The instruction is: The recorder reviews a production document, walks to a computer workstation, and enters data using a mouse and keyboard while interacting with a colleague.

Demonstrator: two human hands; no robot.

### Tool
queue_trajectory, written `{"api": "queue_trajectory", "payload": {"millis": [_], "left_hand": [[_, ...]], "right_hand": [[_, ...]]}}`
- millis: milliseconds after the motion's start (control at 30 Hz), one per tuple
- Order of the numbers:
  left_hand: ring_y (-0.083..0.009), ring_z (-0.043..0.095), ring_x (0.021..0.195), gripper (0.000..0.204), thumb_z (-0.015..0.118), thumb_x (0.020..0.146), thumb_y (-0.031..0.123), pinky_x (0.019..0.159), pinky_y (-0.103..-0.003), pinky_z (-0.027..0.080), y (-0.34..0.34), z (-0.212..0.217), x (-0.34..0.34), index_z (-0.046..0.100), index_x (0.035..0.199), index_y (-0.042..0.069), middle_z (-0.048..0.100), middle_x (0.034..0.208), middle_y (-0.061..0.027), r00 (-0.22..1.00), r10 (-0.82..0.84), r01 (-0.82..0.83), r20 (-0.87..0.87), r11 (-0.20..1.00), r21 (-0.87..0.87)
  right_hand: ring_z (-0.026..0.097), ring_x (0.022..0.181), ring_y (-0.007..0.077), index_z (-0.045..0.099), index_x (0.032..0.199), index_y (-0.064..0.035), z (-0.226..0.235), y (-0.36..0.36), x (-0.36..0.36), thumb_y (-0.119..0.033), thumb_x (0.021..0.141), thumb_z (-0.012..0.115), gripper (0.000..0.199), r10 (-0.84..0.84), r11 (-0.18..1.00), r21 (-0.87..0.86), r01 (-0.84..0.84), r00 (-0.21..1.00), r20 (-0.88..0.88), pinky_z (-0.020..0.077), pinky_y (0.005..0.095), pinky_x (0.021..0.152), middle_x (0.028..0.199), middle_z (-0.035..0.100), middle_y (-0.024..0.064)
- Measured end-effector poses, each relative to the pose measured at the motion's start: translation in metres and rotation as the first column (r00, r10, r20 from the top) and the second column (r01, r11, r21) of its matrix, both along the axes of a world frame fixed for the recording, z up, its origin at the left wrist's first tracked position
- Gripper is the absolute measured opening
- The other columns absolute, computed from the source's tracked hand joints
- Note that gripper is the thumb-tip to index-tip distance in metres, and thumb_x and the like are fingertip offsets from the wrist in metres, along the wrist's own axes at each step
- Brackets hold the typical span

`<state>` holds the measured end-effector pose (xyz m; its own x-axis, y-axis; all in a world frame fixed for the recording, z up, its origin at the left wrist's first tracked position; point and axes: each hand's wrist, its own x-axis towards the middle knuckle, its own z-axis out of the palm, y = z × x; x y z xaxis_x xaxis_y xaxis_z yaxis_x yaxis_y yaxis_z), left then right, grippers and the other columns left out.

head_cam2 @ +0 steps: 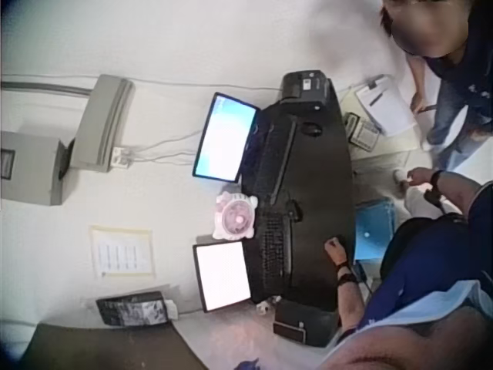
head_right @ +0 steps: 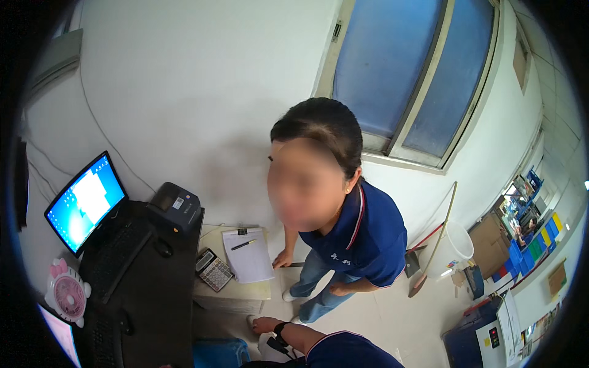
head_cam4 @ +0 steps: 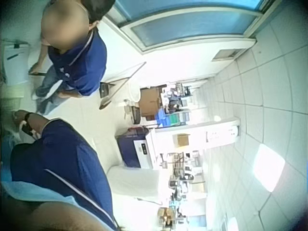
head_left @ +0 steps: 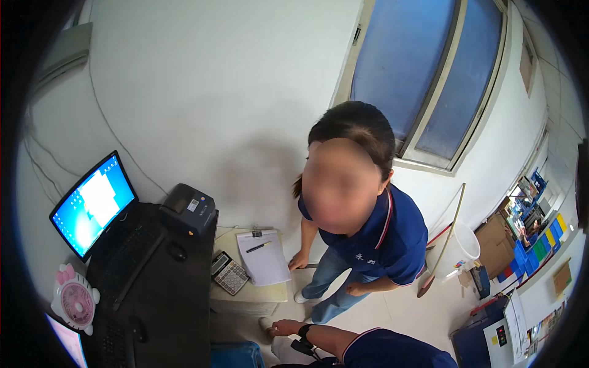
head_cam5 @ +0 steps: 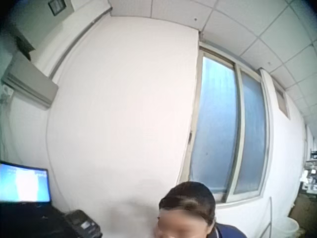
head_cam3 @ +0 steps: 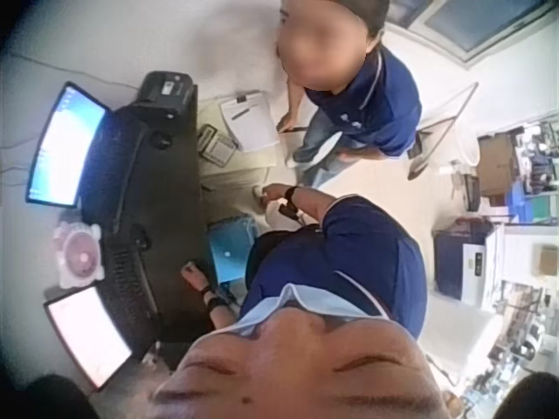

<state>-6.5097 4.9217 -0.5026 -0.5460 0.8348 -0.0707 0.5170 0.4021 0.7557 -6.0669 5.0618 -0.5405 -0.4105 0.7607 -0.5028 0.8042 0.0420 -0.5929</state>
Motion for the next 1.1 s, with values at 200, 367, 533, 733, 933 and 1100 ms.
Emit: {"api": "queue_trajectory", "payload": {"millis": [200,367,533,733,933,1100], "left_hand": [[-0.0384,0.056,0.091,0.041,0.054,0.091,0.032,0.082,-0.046,0.044,-0.008,-0.001,-0.007,0.058,0.099,-0.007,0.059,0.099,-0.0255,0.998,0.049,-0.049,-0.049,0.999,0.008],[-0.0429,0.056,0.091,0.040,0.050,0.093,0.034,0.081,-0.047,0.045,0.007,0.028,0.013,0.059,0.097,-0.005,0.060,0.097,-0.0269,0.988,0.122,-0.121,-0.096,0.992,0.019],[-0.0403,0.057,0.092,0.031,0.050,0.092,0.025,0.082,-0.047,0.045,0.019,0.035,0.008,0.059,0.100,-0.004,0.061,0.099,-0.0246,0.951,0.160,-0.129,-0.264,0.983,0.128],[-0.0363,0.053,0.102,0.027,0.058,0.086,0.017,0.091,-0.046,0.041,0.041,0.076,0.016,0.058,0.103,-0.003,0.059,0.107,-0.0208,0.835,0.325,-0.306,-0.443,0.945,0.117],[-0.0379,0.051,0.108,0.023,0.061,0.085,0.013,0.097,-0.047,0.039,0.060,0.073,0.008,0.057,0.102,-0.002,0.056,0.112,-0.0227,0.760,0.383,-0.357,-0.525,0.921,0.156],[-0.0343,0.045,0.117,0.027,0.055,0.090,0.016,0.101,-0.044,0.035,0.072,0.036,-0.004,0.051,0.110,-0.001,0.051,0.119,-0.0193,0.632,0.465,-0.485,-0.620,0.861,0.150]], "right_hand": [[0.060,0.091,0.0330,0.061,0.090,-0.0051,0.020,0.007,-0.019,-0.023,0.086,0.048,0.022,0.323,0.939,0.078,-0.336,0.936,0.136,0.0492,0.0419,0.079,0.095,0.060,0.0156],[0.060,0.094,0.0314,0.060,0.094,-0.0055,0.014,0.013,-0.019,-0.024,0.088,0.047,0.023,0.496,0.847,0.144,-0.512,0.858,0.137,0.0488,0.0412,0.081,0.095,0.059,0.0151],[0.060,0.093,0.0390,0.061,0.105,-0.0065,-0.016,0.035,-0.043,-0.039,0.085,0.050,0.039,0.415,0.910,-0.067,-0.410,0.906,0.088,0.0480,0.0464,0.081,0.101,0.062,0.0193],[0.061,0.089,0.0391,0.065,0.094,-0.0056,-0.056,0.064,-0.082,-0.039,0.085,0.051,0.037,0.637,0.771,-0.005,-0.637,0.771,0.015,0.0473,0.0464,0.080,0.099,0.064,0.0197],[0.059,0.097,0.0366,0.062,0.104,-0.0035,-0.001,0.076,-0.151,-0.043,0.088,0.052,0.044,0.762,0.637,-0.155,-0.755,0.647,-0.020,0.0460,0.0448,0.080,0.101,0.064,0.0184],[0.057,0.109,0.0291,0.054,0.124,-0.0086,0.118,0.134,-0.207,-0.048,0.091,0.050,0.052,0.642,0.727,-0.142,-0.672,0.738,-0.207,0.0443,0.0394,0.093,0.117,0.060,0.0127]]}}
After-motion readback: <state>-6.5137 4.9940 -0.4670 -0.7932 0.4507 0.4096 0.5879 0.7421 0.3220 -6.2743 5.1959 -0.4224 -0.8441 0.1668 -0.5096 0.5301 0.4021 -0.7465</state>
